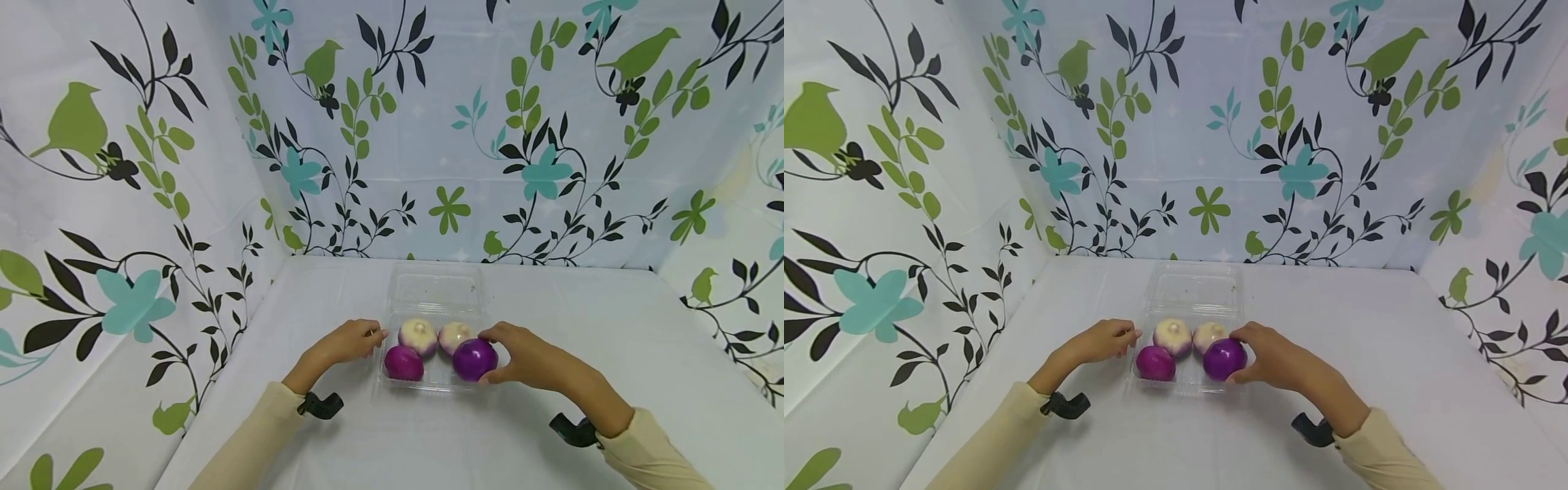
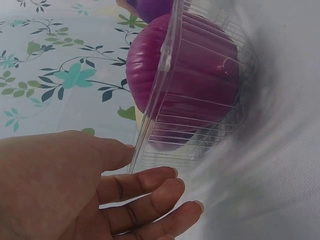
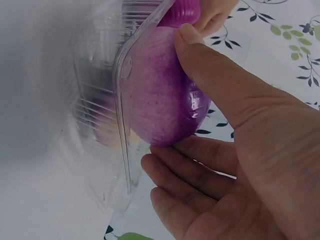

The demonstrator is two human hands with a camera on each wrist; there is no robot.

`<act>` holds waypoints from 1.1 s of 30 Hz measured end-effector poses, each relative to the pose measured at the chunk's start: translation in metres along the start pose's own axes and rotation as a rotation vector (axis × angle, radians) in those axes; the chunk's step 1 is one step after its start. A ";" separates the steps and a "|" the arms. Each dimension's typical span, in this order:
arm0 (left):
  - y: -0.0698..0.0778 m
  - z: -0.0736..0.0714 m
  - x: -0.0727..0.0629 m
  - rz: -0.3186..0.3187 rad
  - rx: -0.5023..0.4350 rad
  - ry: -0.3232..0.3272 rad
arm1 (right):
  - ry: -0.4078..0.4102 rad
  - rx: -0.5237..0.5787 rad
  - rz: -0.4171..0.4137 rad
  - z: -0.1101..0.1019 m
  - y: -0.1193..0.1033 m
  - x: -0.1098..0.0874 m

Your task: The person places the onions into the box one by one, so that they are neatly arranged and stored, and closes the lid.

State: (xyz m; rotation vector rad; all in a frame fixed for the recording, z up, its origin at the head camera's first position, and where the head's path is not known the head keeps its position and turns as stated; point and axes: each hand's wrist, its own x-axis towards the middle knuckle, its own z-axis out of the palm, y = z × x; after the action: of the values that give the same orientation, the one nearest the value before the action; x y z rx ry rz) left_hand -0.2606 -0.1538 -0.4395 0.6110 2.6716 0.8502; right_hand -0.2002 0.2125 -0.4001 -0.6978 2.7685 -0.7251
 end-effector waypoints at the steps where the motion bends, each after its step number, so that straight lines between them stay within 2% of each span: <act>1: 0.000 0.000 0.000 0.000 -0.001 0.000 | -0.005 -0.006 0.001 0.001 0.000 0.000; 9: 0.000 0.001 0.000 0.001 0.001 0.002 | -0.024 -0.025 -0.005 0.003 -0.001 0.002; 23: 0.002 -0.001 0.000 -0.006 0.003 -0.004 | -0.007 -0.045 0.014 -0.003 -0.002 -0.002; 28: 0.003 -0.006 0.001 -0.031 0.017 -0.017 | 0.043 -0.026 0.018 -0.017 0.003 -0.001; 33: 0.002 -0.019 0.008 -0.039 0.019 0.023 | 0.127 -0.043 0.052 -0.038 0.017 0.015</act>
State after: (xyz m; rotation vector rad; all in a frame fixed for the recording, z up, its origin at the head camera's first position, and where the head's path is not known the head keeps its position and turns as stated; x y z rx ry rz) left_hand -0.2737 -0.1578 -0.4242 0.5548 2.7058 0.8269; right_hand -0.2316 0.2337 -0.3775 -0.6056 2.9136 -0.7259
